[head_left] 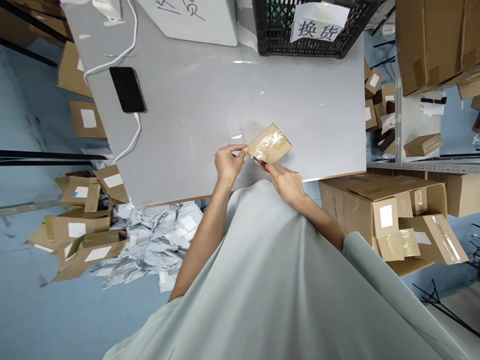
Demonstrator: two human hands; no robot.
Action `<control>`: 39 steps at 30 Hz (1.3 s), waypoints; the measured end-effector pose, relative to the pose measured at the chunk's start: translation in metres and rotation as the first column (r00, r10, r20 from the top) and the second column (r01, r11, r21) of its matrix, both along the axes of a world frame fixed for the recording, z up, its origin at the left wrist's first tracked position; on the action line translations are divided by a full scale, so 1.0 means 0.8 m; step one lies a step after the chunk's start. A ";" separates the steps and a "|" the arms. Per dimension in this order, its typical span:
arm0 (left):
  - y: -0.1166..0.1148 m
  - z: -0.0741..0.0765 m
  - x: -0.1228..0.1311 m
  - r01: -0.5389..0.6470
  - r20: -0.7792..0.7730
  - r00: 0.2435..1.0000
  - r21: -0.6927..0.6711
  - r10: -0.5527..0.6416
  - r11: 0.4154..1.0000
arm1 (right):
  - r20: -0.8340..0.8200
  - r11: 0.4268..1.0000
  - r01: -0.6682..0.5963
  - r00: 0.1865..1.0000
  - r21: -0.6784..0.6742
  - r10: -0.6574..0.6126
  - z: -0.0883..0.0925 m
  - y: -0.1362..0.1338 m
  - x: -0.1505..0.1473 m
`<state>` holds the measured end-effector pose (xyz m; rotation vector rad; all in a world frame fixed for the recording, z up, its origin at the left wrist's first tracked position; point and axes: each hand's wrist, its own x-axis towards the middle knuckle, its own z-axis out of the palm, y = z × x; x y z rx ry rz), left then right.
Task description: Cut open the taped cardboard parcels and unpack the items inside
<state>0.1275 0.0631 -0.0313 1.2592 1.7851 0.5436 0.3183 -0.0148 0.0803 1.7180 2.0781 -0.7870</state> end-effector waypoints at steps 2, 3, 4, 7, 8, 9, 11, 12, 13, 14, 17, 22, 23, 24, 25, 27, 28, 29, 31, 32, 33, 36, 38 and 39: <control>0.000 -0.001 0.000 -0.001 -0.007 1.000 -0.003 0.001 1.000 | 0.011 1.000 -0.019 1.000 0.004 0.019 0.001 0.000 -0.001; 0.000 -0.002 0.001 -0.001 -0.012 1.000 -0.006 0.001 1.000 | 0.018 1.000 -0.030 0.999 0.004 0.030 0.003 -0.001 -0.002; 0.000 -0.002 0.001 -0.001 -0.015 1.000 -0.010 0.001 1.000 | 0.026 0.999 -0.041 0.999 0.000 0.041 0.005 -0.003 -0.002; 0.000 -0.004 0.001 -0.005 -0.017 1.000 -0.018 0.005 1.000 | 0.039 0.998 -0.060 0.997 -0.018 0.061 0.011 -0.006 -0.001; -0.001 -0.003 0.001 -0.008 -0.018 1.000 -0.018 0.008 1.000 | 0.037 0.998 -0.058 0.998 -0.020 0.059 0.012 -0.006 0.000; -0.001 -0.003 0.002 -0.010 -0.018 1.000 -0.016 0.010 1.000 | 0.032 0.998 -0.052 0.998 -0.019 0.053 0.012 -0.006 0.001; -0.003 -0.001 0.002 -0.008 -0.020 1.000 -0.013 0.008 1.000 | 0.018 0.999 -0.027 0.999 -0.018 0.028 0.012 -0.006 0.004; -0.003 0.000 0.003 -0.005 -0.021 1.000 -0.012 0.005 1.000 | 0.009 1.000 -0.012 1.000 -0.020 0.012 0.011 -0.007 0.006; -0.003 0.001 0.003 -0.001 -0.022 1.000 -0.010 0.001 1.000 | 0.000 1.000 0.003 1.000 -0.023 -0.003 0.010 -0.007 0.007; -0.004 0.002 0.004 0.002 -0.022 1.000 -0.009 -0.002 1.000 | -0.010 1.000 0.017 1.000 -0.027 -0.017 0.009 -0.008 0.009; -0.003 0.003 0.005 0.008 -0.027 1.000 -0.005 -0.008 1.000 | -0.032 0.999 0.030 0.999 -0.028 -0.031 0.004 -0.009 0.009; -0.002 0.003 0.005 0.014 -0.031 0.999 -0.007 -0.014 1.000 | -0.006 1.000 0.000 1.000 -0.003 0.000 -0.006 -0.010 0.001; -0.002 0.003 0.005 0.011 -0.031 0.999 -0.005 -0.012 1.000 | 0.001 1.000 -0.002 1.000 0.002 0.002 -0.007 -0.010 -0.001; -0.002 0.004 0.005 0.009 -0.030 1.000 -0.003 -0.009 1.000 | 0.004 1.000 -0.002 1.000 0.004 0.002 -0.008 -0.010 -0.002; -0.002 0.004 0.005 0.008 -0.027 1.000 -0.002 -0.008 1.000 | 0.004 1.000 0.000 1.000 0.002 0.000 -0.008 -0.011 -0.002; -0.003 0.005 0.006 0.003 -0.023 1.000 -0.002 -0.003 1.000 | -0.006 1.000 0.009 1.000 -0.006 -0.009 -0.007 -0.012 -0.002; -0.003 0.006 0.006 0.000 -0.021 1.000 -0.003 0.000 1.000 | -0.009 1.000 0.014 1.000 -0.009 -0.014 -0.006 -0.012 -0.002; -0.003 0.006 0.006 0.001 -0.019 1.000 -0.004 -0.001 1.000 | -0.009 1.000 0.016 1.000 -0.011 -0.016 -0.006 -0.013 -0.002; -0.003 0.007 0.006 0.008 -0.020 1.000 -0.013 -0.008 1.000 | 0.009 1.000 0.014 1.000 -0.012 -0.014 -0.006 -0.015 -0.004; -0.003 0.007 0.006 0.014 -0.023 1.000 -0.016 -0.014 1.000 | 0.023 1.000 0.007 1.000 -0.011 -0.007 -0.007 -0.015 -0.005; -0.003 0.007 0.006 0.019 -0.031 0.999 -0.015 -0.020 1.000 | 0.036 1.000 -0.004 0.999 -0.008 0.004 -0.009 -0.015 -0.006; -0.003 0.006 0.005 0.030 -0.074 0.997 0.018 -0.029 0.999 | 0.054 0.999 -0.048 0.997 0.008 0.047 -0.012 -0.012 -0.010; -0.003 0.005 0.006 0.044 -0.109 0.993 0.041 -0.039 0.998 | 0.057 0.998 -0.068 0.996 0.005 0.068 -0.009 -0.010 -0.013; -0.004 0.006 0.007 0.052 -0.125 0.991 0.048 -0.045 0.998 | 0.060 0.997 -0.073 0.996 -0.003 0.073 -0.006 -0.009 -0.014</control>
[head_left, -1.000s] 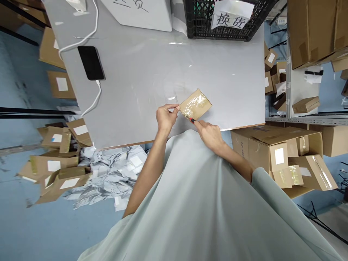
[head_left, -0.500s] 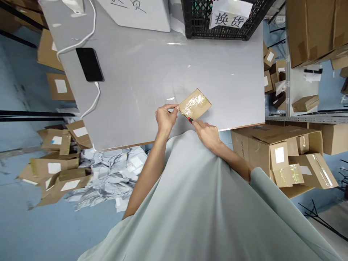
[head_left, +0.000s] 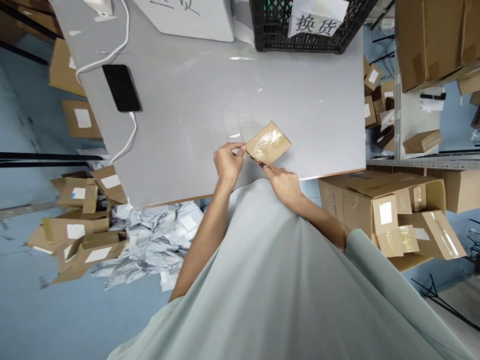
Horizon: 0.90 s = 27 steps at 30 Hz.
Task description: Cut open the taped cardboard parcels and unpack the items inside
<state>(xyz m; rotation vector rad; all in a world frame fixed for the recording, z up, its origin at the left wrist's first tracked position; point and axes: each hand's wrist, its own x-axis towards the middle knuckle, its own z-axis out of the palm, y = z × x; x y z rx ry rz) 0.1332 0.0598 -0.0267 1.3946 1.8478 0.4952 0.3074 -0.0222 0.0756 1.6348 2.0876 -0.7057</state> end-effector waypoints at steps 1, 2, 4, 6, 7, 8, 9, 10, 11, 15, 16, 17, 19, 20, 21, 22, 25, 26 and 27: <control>-0.001 0.001 0.001 0.005 -0.016 1.000 0.007 -0.005 1.000 | 0.005 1.000 -0.003 1.000 -0.012 0.003 0.005 -0.001 -0.001; -0.003 0.002 0.003 0.007 -0.032 0.999 0.014 -0.007 1.000 | 0.012 1.000 -0.004 1.000 -0.026 0.004 0.010 -0.002 -0.001; -0.007 0.005 0.007 0.008 -0.054 0.998 0.024 -0.006 1.000 | 0.033 0.998 0.000 0.999 -0.059 0.002 0.018 -0.008 0.001; -0.012 0.007 0.010 0.011 -0.059 0.998 0.018 -0.010 1.000 | 0.052 0.997 0.004 0.999 -0.083 0.000 0.022 -0.016 0.005; -0.014 0.008 0.011 0.013 -0.057 0.998 0.014 -0.012 1.000 | 0.056 0.996 0.004 0.998 -0.088 0.001 0.022 -0.020 0.008; -0.015 0.008 0.011 0.016 -0.053 0.998 0.009 -0.016 1.000 | 0.058 0.996 0.005 0.998 -0.086 0.000 0.021 -0.024 0.012; -0.016 0.008 0.011 0.019 -0.047 0.999 0.007 -0.019 1.000 | 0.057 0.997 0.005 0.998 -0.077 0.000 0.019 -0.028 0.016; -0.017 0.008 0.010 0.024 -0.040 0.999 0.009 -0.023 1.000 | 0.053 0.998 0.005 0.999 -0.066 -0.002 0.018 -0.033 0.020; -0.017 0.007 0.009 0.028 -0.033 0.999 0.013 -0.028 1.000 | 0.047 0.999 0.012 0.999 -0.052 -0.009 0.018 -0.037 0.024; -0.014 0.008 0.003 0.047 -0.019 0.999 0.032 -0.046 0.998 | 0.008 0.990 0.135 0.991 0.039 -0.135 0.026 -0.057 0.042; -0.014 0.010 0.003 0.058 -0.028 0.998 0.044 -0.057 0.997 | -0.007 0.978 0.197 0.980 0.071 -0.197 0.027 -0.062 0.047; -0.013 0.013 0.004 0.076 -0.043 0.996 0.068 -0.073 0.995 | -0.024 0.958 0.267 0.964 0.101 -0.266 0.027 -0.067 0.053; -0.012 0.019 0.014 0.144 -0.080 0.988 0.144 -0.133 0.979 | -0.066 0.896 0.419 0.908 0.151 -0.413 0.022 -0.072 0.066; -0.011 0.022 0.023 0.197 -0.100 0.978 0.182 -0.181 0.963 | -0.091 0.852 0.495 0.869 0.169 -0.487 0.017 -0.073 0.073; -0.010 0.024 0.033 0.262 -0.119 0.963 0.210 -0.242 0.942 | -0.119 0.803 0.567 0.824 0.184 -0.554 0.013 -0.073 0.079; -0.009 0.025 0.045 0.334 -0.136 0.941 0.223 -0.310 0.916 | -0.152 0.752 0.629 0.778 0.198 -0.610 0.008 -0.073 0.086; -0.002 0.022 0.080 0.511 -0.182 0.858 0.190 -0.481 0.839 | -0.284 0.644 0.730 0.683 0.228 -0.673 -0.002 -0.071 0.101; 0.000 0.019 0.087 0.539 -0.192 0.839 0.172 -0.509 0.824 | -0.326 0.629 0.740 0.671 0.238 -0.666 -0.003 -0.070 0.104; 0.002 0.017 0.091 0.553 -0.200 0.829 0.157 -0.522 0.818 | -0.363 0.620 0.746 0.663 0.244 -0.655 -0.005 -0.070 0.106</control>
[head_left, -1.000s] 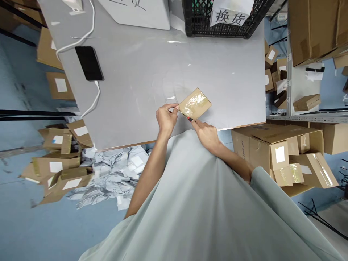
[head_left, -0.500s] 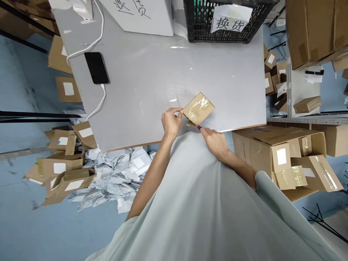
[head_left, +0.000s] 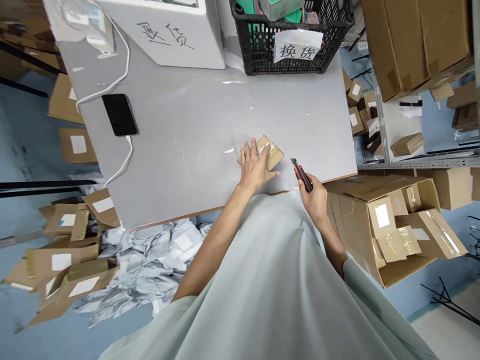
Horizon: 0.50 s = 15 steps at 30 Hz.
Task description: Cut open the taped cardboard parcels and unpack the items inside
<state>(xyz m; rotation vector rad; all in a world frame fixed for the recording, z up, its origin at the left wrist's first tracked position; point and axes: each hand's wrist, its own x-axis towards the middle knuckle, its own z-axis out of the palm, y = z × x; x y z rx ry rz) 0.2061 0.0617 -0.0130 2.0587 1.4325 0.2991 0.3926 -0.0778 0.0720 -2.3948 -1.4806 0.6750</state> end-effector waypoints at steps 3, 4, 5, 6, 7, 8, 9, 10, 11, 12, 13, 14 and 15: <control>0.003 -0.004 -0.007 0.018 -0.036 0.999 -0.015 -0.019 1.000 | -0.110 1.000 0.007 0.994 0.028 -0.004 -0.004 0.000 0.001; 0.003 -0.003 -0.013 0.031 -0.045 0.998 -0.017 -0.031 0.999 | -0.171 1.000 -0.003 0.985 0.012 0.005 -0.007 0.001 0.000; 0.001 -0.003 -0.021 0.046 -0.053 0.997 -0.019 -0.047 0.999 | -0.226 1.000 -0.026 0.974 -0.008 0.024 -0.009 0.002 -0.002; -0.001 -0.002 -0.028 0.062 -0.057 0.996 -0.022 -0.063 0.998 | -0.258 0.998 -0.059 0.965 -0.024 0.051 -0.011 0.004 -0.004; -0.003 -0.001 -0.034 0.071 -0.056 0.996 -0.026 -0.073 0.997 | -0.256 0.994 -0.100 0.963 -0.036 0.087 -0.013 0.007 -0.007; -0.006 -0.001 -0.039 0.073 -0.051 0.996 -0.030 -0.074 0.997 | -0.220 0.989 -0.143 0.967 -0.046 0.129 -0.015 0.011 -0.010; -0.009 -0.002 -0.043 0.067 -0.044 0.997 -0.035 -0.069 0.997 | -0.158 0.981 -0.187 0.972 -0.060 0.175 -0.016 0.016 -0.013; -0.012 -0.003 -0.046 0.056 -0.036 0.998 -0.041 -0.058 0.998 | -0.086 0.970 -0.228 0.972 -0.082 0.221 -0.017 0.021 -0.016; -0.015 -0.004 -0.047 0.042 -0.029 0.999 -0.046 -0.043 0.998 | -0.020 0.958 -0.263 0.965 -0.112 0.262 -0.017 0.028 -0.019; -0.017 -0.006 -0.047 0.028 -0.025 0.999 -0.050 -0.029 0.998 | 0.027 0.944 -0.293 0.953 -0.149 0.300 -0.017 0.035 -0.023; -0.019 -0.008 -0.047 0.017 -0.024 1.000 -0.051 -0.018 0.999 | 0.057 0.930 -0.317 0.941 -0.184 0.332 -0.017 0.043 -0.026; -0.020 -0.010 -0.047 0.010 -0.024 1.000 -0.050 -0.011 0.999 | 0.075 0.918 -0.335 0.931 -0.211 0.357 -0.017 0.051 -0.029; -0.021 -0.011 -0.046 0.008 -0.025 1.000 -0.046 -0.009 0.999 | 0.082 0.908 -0.352 0.922 -0.228 0.378 -0.018 0.059 -0.032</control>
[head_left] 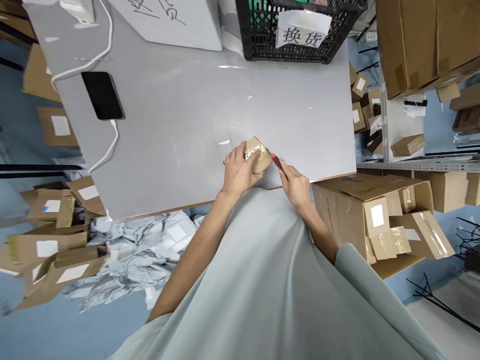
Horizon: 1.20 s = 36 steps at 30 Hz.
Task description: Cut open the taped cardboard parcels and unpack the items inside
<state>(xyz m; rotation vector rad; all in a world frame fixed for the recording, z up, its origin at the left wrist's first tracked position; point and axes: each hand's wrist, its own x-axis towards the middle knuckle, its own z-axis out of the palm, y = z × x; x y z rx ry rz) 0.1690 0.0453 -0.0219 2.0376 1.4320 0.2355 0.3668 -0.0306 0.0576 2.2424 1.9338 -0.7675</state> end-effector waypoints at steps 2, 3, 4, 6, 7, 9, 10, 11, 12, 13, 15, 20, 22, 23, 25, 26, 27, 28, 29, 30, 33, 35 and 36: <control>0.000 -0.002 0.000 0.004 -0.006 1.000 0.014 -0.004 1.000 | 0.011 0.999 -0.036 0.999 -0.012 0.036 -0.002 0.015 -0.006; 0.000 -0.003 0.000 0.005 -0.008 1.000 0.023 -0.005 1.000 | 0.015 0.999 -0.052 0.999 -0.016 0.052 -0.002 0.022 -0.008; 0.000 -0.004 -0.001 0.006 -0.011 1.000 0.032 -0.005 0.999 | 0.020 0.998 -0.064 0.998 -0.022 0.065 -0.003 0.028 -0.010; 0.000 -0.006 -0.001 0.003 -0.014 1.000 0.048 -0.002 0.999 | 0.038 0.996 -0.082 0.996 -0.040 0.084 -0.004 0.038 -0.015; 0.001 -0.007 -0.001 -0.001 -0.013 1.000 0.054 0.001 0.999 | 0.050 0.995 -0.087 0.995 -0.050 0.089 -0.005 0.042 -0.017; 0.001 -0.010 -0.001 -0.008 -0.004 1.000 0.062 0.009 0.998 | 0.077 0.993 -0.090 0.992 -0.071 0.096 -0.005 0.048 -0.021; 0.002 -0.011 -0.001 -0.013 0.000 1.000 0.063 0.013 0.998 | 0.089 0.992 -0.092 0.991 -0.081 0.099 -0.005 0.050 -0.022; 0.003 -0.013 0.000 -0.016 0.003 1.000 0.063 0.016 0.998 | 0.100 0.992 -0.093 0.990 -0.089 0.101 -0.006 0.052 -0.024; 0.003 -0.014 0.000 -0.017 0.005 1.000 0.061 0.017 0.998 | 0.107 0.991 -0.094 0.989 -0.093 0.104 -0.007 0.053 -0.025; 0.004 -0.015 -0.001 -0.016 0.006 1.000 0.059 0.016 0.998 | 0.112 0.991 -0.095 0.988 -0.095 0.105 -0.008 0.054 -0.026; 0.006 -0.016 -0.002 -0.013 0.013 1.000 0.056 0.012 0.998 | 0.118 0.991 -0.099 0.987 -0.095 0.110 -0.008 0.055 -0.029; 0.008 -0.013 -0.006 -0.016 0.049 0.999 0.042 0.014 0.999 | 0.167 0.987 -0.082 0.980 -0.135 0.105 0.006 0.060 -0.047; 0.010 -0.009 -0.006 -0.016 0.053 0.999 0.019 0.015 1.000 | 0.193 0.985 -0.061 0.977 -0.162 0.093 0.016 0.066 -0.059; 0.012 -0.007 -0.007 -0.015 0.051 0.999 0.004 0.014 1.000 | 0.205 0.984 -0.053 0.975 -0.173 0.088 0.021 0.069 -0.066; 0.014 -0.002 -0.013 -0.015 0.042 0.999 -0.024 0.016 1.000 | 0.223 0.981 -0.047 0.971 -0.187 0.089 0.030 0.075 -0.080; 0.015 0.000 -0.019 -0.016 0.038 0.999 -0.033 0.018 0.999 | 0.226 0.980 -0.051 0.969 -0.191 0.095 0.033 0.078 -0.087; 0.014 0.002 -0.028 -0.019 0.033 0.999 -0.037 0.021 0.999 | 0.226 0.979 -0.061 0.969 -0.195 0.105 0.035 0.080 -0.095; 0.013 0.004 -0.040 -0.023 0.028 0.999 -0.035 0.024 0.999 | 0.220 0.977 -0.074 0.968 -0.199 0.118 0.036 0.080 -0.103; 0.010 0.005 -0.055 -0.029 0.023 0.999 -0.028 0.029 0.999 | 0.210 0.975 -0.092 0.968 -0.204 0.135 0.036 0.080 -0.113; 0.006 0.006 -0.072 -0.035 0.017 0.999 -0.019 0.035 0.999 | 0.197 0.972 -0.111 0.968 -0.208 0.153 0.035 0.079 -0.124; -0.011 0.007 -0.130 -0.062 0.001 0.998 -0.006 0.062 0.998 | 0.156 0.958 -0.180 0.964 -0.225 0.218 0.030 0.070 -0.168; -0.022 0.006 -0.163 -0.084 0.000 0.996 -0.011 0.084 0.996 | 0.146 0.949 -0.216 0.956 -0.230 0.253 0.025 0.062 -0.199; -0.027 0.005 -0.175 -0.093 0.004 0.996 -0.015 0.093 0.996 | 0.152 0.947 -0.226 0.953 -0.231 0.264 0.022 0.057 -0.213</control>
